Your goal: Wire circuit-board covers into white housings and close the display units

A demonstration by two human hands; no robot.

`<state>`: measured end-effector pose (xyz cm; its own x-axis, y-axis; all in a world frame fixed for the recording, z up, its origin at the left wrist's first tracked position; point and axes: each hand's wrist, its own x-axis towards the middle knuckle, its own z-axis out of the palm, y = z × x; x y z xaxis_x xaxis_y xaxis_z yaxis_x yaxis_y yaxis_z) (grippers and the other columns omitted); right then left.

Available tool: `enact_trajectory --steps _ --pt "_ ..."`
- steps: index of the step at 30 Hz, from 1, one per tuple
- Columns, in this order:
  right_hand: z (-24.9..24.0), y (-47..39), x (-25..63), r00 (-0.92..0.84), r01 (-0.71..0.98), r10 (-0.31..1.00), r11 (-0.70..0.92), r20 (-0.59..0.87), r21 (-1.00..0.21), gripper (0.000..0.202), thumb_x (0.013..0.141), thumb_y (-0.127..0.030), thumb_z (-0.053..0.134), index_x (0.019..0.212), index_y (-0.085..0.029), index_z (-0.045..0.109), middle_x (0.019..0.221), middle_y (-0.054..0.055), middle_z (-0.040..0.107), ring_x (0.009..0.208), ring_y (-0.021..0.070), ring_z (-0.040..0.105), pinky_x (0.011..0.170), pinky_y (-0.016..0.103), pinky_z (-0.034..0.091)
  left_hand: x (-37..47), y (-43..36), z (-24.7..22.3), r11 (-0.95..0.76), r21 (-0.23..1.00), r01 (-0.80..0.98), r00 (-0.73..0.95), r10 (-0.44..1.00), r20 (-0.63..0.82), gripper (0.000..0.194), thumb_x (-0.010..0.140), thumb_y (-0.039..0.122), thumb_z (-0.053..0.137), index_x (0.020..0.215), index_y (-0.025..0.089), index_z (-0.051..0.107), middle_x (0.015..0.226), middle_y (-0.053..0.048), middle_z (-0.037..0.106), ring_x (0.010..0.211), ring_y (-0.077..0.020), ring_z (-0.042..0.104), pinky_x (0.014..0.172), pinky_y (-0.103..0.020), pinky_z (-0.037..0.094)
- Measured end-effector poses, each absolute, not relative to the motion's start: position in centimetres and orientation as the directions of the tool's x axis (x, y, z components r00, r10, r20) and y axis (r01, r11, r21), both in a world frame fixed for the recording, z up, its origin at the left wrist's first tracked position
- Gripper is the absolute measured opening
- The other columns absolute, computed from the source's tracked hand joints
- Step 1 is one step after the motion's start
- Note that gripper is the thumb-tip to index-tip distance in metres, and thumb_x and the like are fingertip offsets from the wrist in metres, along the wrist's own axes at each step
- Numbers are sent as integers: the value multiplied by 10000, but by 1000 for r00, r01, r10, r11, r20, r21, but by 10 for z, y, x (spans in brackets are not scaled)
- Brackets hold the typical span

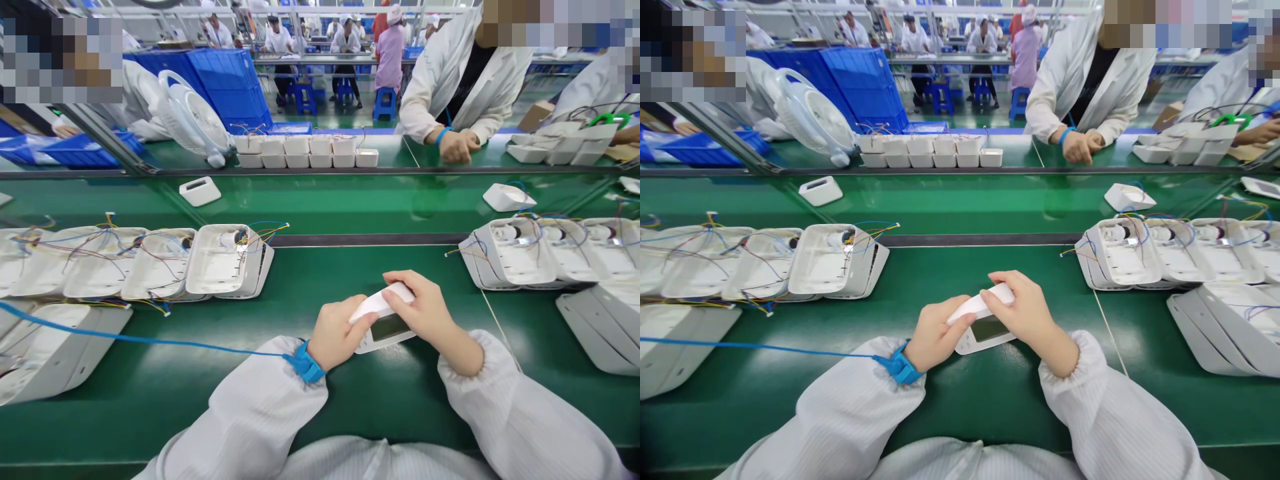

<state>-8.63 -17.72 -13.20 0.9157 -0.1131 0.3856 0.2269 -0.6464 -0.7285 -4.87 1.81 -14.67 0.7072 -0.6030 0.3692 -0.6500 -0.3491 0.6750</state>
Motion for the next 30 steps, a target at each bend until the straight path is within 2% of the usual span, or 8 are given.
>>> enact_trajectory --steps 4,10,16,21,23,26,28,30 --pt "-133 -176 -88 917 189 -125 -699 378 -690 289 876 -421 588 1012 -178 665 980 33 671 885 171 625 767 304 479 -46 19 -147 -324 664 -674 687 -604 403 285 956 376 475 1016 141 625 841 -25 673 707 -133 606 654 -245 420" --pt "-129 -180 -88 863 362 13 -713 505 -601 296 941 -377 484 806 -167 643 785 40 661 718 148 601 680 295 448 -50 18 -147 -308 637 -706 646 -649 402 305 954 401 466 994 137 614 755 -19 628 645 -131 567 624 -255 395" --pt "-131 -181 -85 859 371 19 -712 512 -596 268 941 -356 512 801 -168 641 776 29 662 703 138 600 666 282 440 -54 17 -146 -303 681 -667 664 -657 358 312 959 404 445 961 139 609 726 -20 599 634 -129 535 618 -259 379" --pt "-140 -182 -82 870 363 -23 -646 493 -672 226 948 -348 513 902 -179 656 886 31 674 818 147 625 741 277 471 -50 17 -148 -284 734 -617 708 -608 360 277 941 371 484 1010 147 631 844 -34 661 720 -137 589 665 -249 415" --pt "-144 -183 -82 885 344 -47 -605 464 -718 266 954 -378 500 1064 -179 637 1028 53 667 938 167 628 800 291 487 -49 17 -150 -272 770 -577 737 -581 347 263 936 355 503 1035 155 642 915 -34 678 785 -137 615 705 -241 436" --pt "-150 -183 -79 908 308 -66 -562 414 -768 495 946 -461 484 1336 -157 495 1252 108 588 1107 211 590 888 341 489 -47 17 -153 -277 820 -501 799 -512 315 264 933 358 520 1035 158 659 908 -26 686 772 -127 618 696 -231 446" --pt "-154 -183 -77 933 245 -70 -590 352 -769 562 948 -528 436 1353 -141 485 1261 128 587 1106 239 596 910 376 477 -45 17 -154 -278 843 -461 836 -454 308 279 936 369 517 1014 149 670 886 -30 685 745 -125 607 672 -229 445" --pt "-156 -182 -75 950 193 -75 -624 304 -757 563 956 -570 369 1266 -137 552 1183 126 631 1045 249 621 895 384 469 -43 18 -154 -273 856 -439 856 -417 305 298 936 382 515 994 140 678 881 -38 683 745 -129 602 673 -232 447"
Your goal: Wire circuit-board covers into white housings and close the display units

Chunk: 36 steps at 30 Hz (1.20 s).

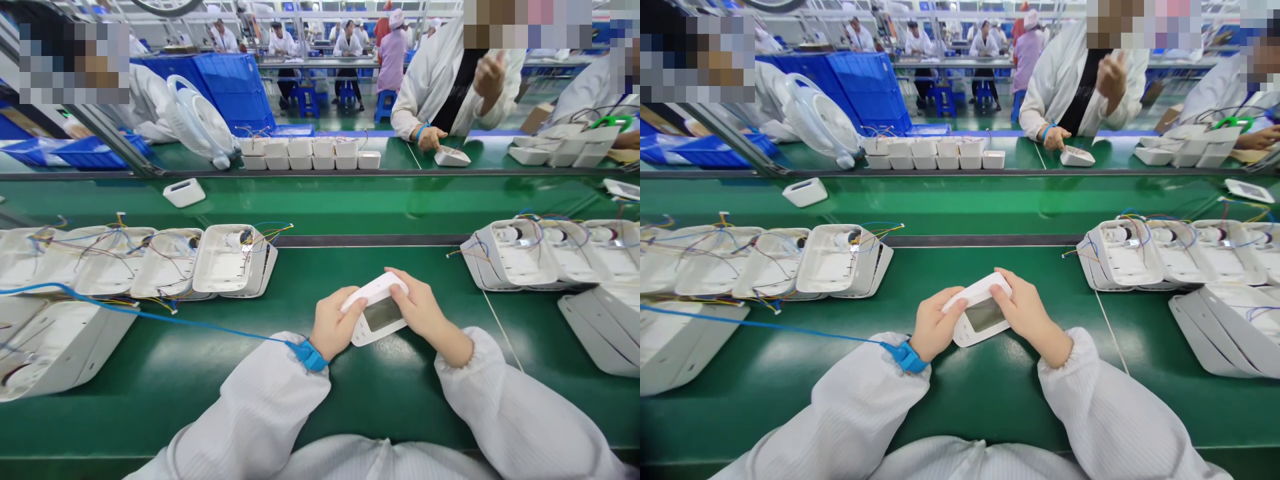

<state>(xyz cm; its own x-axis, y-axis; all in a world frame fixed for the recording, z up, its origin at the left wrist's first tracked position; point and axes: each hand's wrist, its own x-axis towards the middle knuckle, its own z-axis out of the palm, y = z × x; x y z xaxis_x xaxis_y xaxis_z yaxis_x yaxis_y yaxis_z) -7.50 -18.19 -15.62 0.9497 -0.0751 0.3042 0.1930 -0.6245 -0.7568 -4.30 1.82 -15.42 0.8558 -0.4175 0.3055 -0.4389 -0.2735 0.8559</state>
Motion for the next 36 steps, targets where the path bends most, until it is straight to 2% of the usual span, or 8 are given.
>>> enact_trajectory --steps 5,9,14,17,20,26,32,36 --pt "-152 -184 -73 939 240 -16 -681 342 -691 537 951 -603 336 1073 -150 598 938 88 674 822 222 635 730 338 455 -44 19 -154 -254 860 -443 851 -421 314 314 928 387 515 1023 132 672 899 -52 684 753 -142 612 676 -238 458" --pt "-148 -186 -74 937 247 2 -712 350 -657 521 954 -589 338 1032 -149 605 878 78 670 767 213 625 694 327 441 -49 18 -153 -223 865 -449 840 -434 325 307 931 377 506 1025 131 664 877 -46 677 731 -137 600 666 -236 453" --pt "-154 -183 -73 949 190 -74 -645 307 -741 533 941 -585 374 1150 -156 612 1063 87 673 928 231 643 802 341 467 -45 18 -153 -242 871 -428 857 -415 306 295 926 377 523 1020 141 672 890 -39 680 756 -132 605 682 -228 451" --pt "-156 -181 -72 951 158 -122 -594 283 -789 568 937 -592 386 1233 -155 598 1156 98 652 1014 241 634 852 347 475 -40 18 -154 -266 879 -396 894 -332 302 329 919 408 526 1008 130 678 885 -48 684 746 -136 604 670 -229 452" --pt "-152 -183 -72 959 156 -87 -634 271 -757 548 930 -601 398 1107 -153 659 984 90 688 854 228 651 743 327 479 -40 17 -155 -218 913 -346 920 -272 283 382 923 445 509 989 108 674 838 -56 674 694 -132 585 609 -219 440" --pt "-144 -190 -72 963 186 -9 -701 268 -689 573 931 -627 370 907 -152 690 727 66 646 638 190 592 607 296 419 -48 17 -155 -169 924 -343 905 -322 277 387 944 445 483 998 111 670 799 -46 646 658 -121 545 584 -218 415" --pt "-150 -188 -74 931 264 -28 -639 365 -722 529 925 -613 437 1098 -164 658 954 71 685 821 207 639 723 308 467 -47 19 -153 -243 852 -464 870 -304 387 338 935 397 499 1054 129 666 942 -59 686 797 -150 623 701 -235 470" --pt "-152 -183 -77 923 281 -37 -613 382 -739 492 941 -561 458 1201 -175 616 1116 78 663 987 220 634 838 318 478 -47 18 -153 -273 834 -479 866 -305 397 300 930 367 514 1057 138 659 943 -49 690 793 -138 630 712 -226 476"
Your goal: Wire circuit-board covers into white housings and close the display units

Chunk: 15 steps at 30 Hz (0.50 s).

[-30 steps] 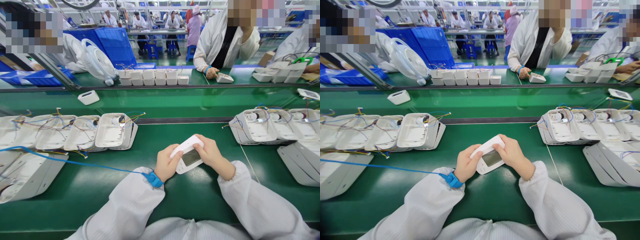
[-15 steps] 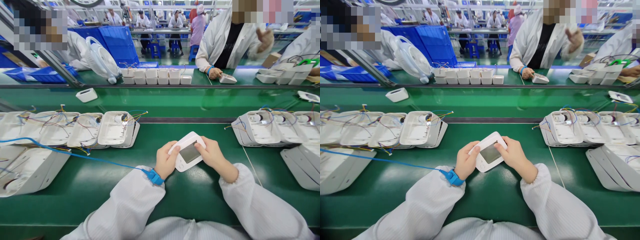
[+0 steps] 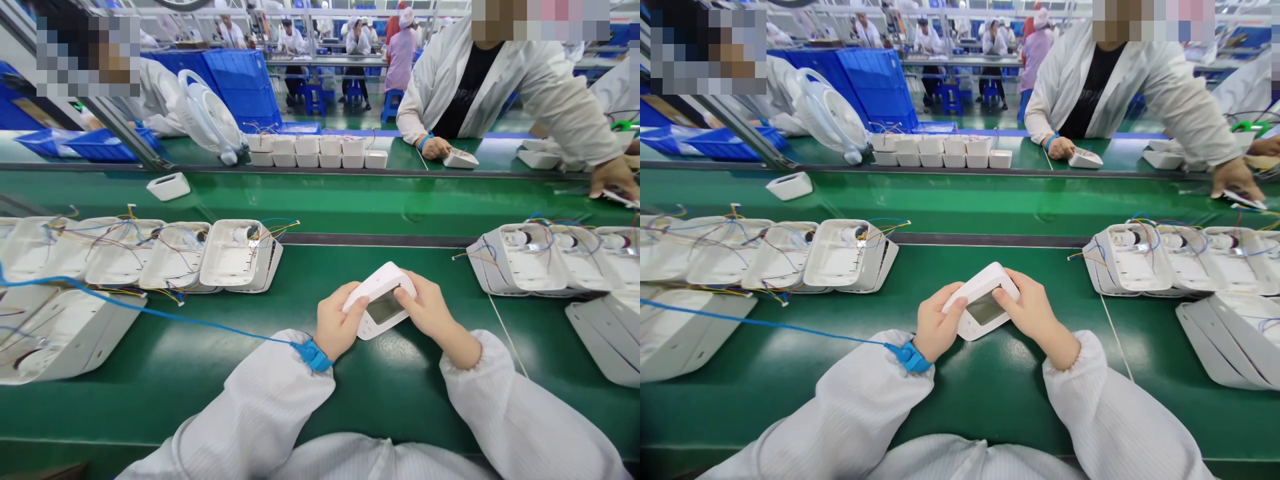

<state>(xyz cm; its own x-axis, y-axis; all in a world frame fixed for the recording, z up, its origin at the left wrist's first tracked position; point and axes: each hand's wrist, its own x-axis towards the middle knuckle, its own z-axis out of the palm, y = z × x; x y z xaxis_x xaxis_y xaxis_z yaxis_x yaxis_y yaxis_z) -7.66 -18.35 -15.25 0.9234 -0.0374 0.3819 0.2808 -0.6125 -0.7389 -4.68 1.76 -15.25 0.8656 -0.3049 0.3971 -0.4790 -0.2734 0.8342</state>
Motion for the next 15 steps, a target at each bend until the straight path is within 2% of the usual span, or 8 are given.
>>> enact_trajectory --steps 2,4,9,15 --pt "-152 -183 -77 900 301 -76 -604 429 -738 499 941 -565 454 1189 -163 614 1109 85 664 981 219 638 828 312 483 -49 17 -152 -264 820 -508 845 -337 415 278 930 346 519 1074 147 647 958 -43 687 801 -132 631 717 -219 472" --pt "-151 -185 -77 878 321 -84 -628 472 -709 507 941 -581 443 1131 -150 629 1026 86 680 893 209 650 770 302 487 -53 17 -152 -233 806 -544 812 -388 436 261 932 318 516 1106 156 625 940 -30 678 767 -117 618 693 -208 459" --pt "-146 -192 -75 847 393 20 -697 532 -599 542 949 -616 402 1035 -145 655 895 66 692 749 183 648 678 289 479 -62 17 -146 -178 825 -537 782 -471 407 244 949 282 484 1146 185 590 850 1 631 686 -94 554 654 -205 423" --pt "-145 -194 -74 842 416 38 -681 538 -603 526 960 -595 403 1006 -140 663 861 57 696 714 169 651 622 266 468 -67 16 -144 -142 862 -486 796 -480 370 240 953 296 485 1156 213 584 856 9 626 699 -101 550 659 -215 413"
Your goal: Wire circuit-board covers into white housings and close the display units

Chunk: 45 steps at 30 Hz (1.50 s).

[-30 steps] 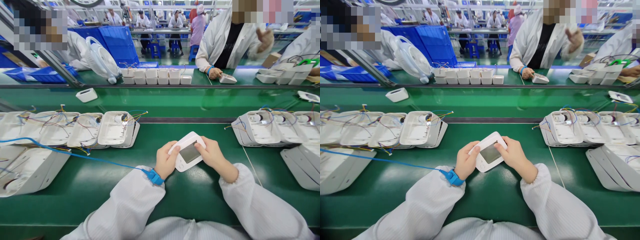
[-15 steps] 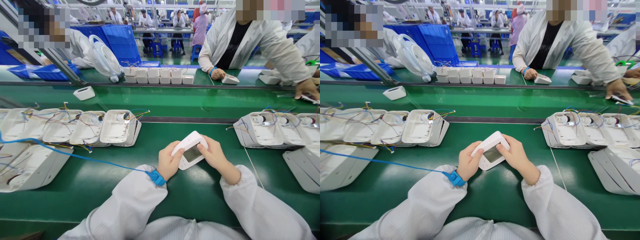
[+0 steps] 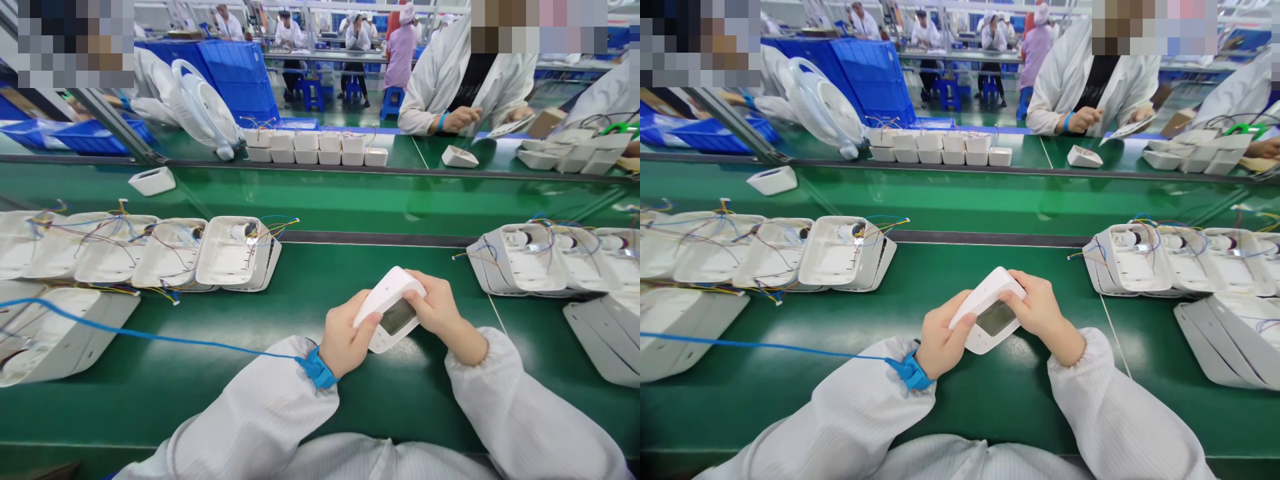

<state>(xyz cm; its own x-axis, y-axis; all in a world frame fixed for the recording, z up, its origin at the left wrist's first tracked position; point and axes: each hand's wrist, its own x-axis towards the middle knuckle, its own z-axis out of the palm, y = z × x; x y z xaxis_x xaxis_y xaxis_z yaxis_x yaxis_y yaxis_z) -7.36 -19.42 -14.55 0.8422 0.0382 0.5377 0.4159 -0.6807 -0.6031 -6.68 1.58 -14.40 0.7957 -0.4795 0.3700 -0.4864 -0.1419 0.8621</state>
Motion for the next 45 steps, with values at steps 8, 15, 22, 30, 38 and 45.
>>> enact_trajectory --steps 8,15,22,30,38,45 --pt "-155 -191 -71 856 360 -57 -647 513 -672 510 938 -583 460 1065 -132 662 923 57 698 781 175 662 672 262 492 -55 17 -148 -121 856 -503 782 -486 391 256 959 285 485 1184 214 585 977 -2 653 813 -118 597 724 -218 437" --pt "-158 -188 -69 926 317 -94 -337 367 -886 553 915 -583 507 1269 -163 571 1197 106 632 1058 224 626 862 318 519 -41 20 -154 -86 876 -474 836 -356 417 267 948 315 523 1140 172 643 1023 -33 679 884 -135 630 765 -209 467" --pt "-173 -167 -71 994 53 98 -52 48 -997 562 786 -531 697 1161 -136 560 1150 138 640 999 254 643 884 403 536 -27 20 -161 22 962 -272 951 -149 272 439 950 487 484 1135 117 630 1000 -89 672 861 -180 624 717 -262 483" --pt "-156 -175 -80 820 395 -191 -493 540 -775 387 777 -332 756 1118 -203 625 1017 58 636 908 184 604 800 318 502 -27 17 -163 16 916 -402 875 -290 389 649 858 454 651 1406 218 395 1418 -117 448 1272 -243 472 1044 -376 405" --pt "-151 -171 -80 801 546 160 -591 576 -594 474 784 -262 740 1232 -228 590 1110 53 619 962 166 608 811 288 500 -34 18 -158 -177 798 -576 781 -407 473 830 733 485 768 1413 234 363 1398 -110 440 1249 -262 458 1071 -417 373" --pt "-155 -172 -82 763 562 161 -645 626 -519 392 835 -290 683 1213 -221 602 1083 62 648 959 191 619 814 320 505 -33 17 -159 -180 728 -662 719 -427 548 686 708 496 782 1243 200 469 1239 -117 511 1173 -262 494 1016 -423 409"
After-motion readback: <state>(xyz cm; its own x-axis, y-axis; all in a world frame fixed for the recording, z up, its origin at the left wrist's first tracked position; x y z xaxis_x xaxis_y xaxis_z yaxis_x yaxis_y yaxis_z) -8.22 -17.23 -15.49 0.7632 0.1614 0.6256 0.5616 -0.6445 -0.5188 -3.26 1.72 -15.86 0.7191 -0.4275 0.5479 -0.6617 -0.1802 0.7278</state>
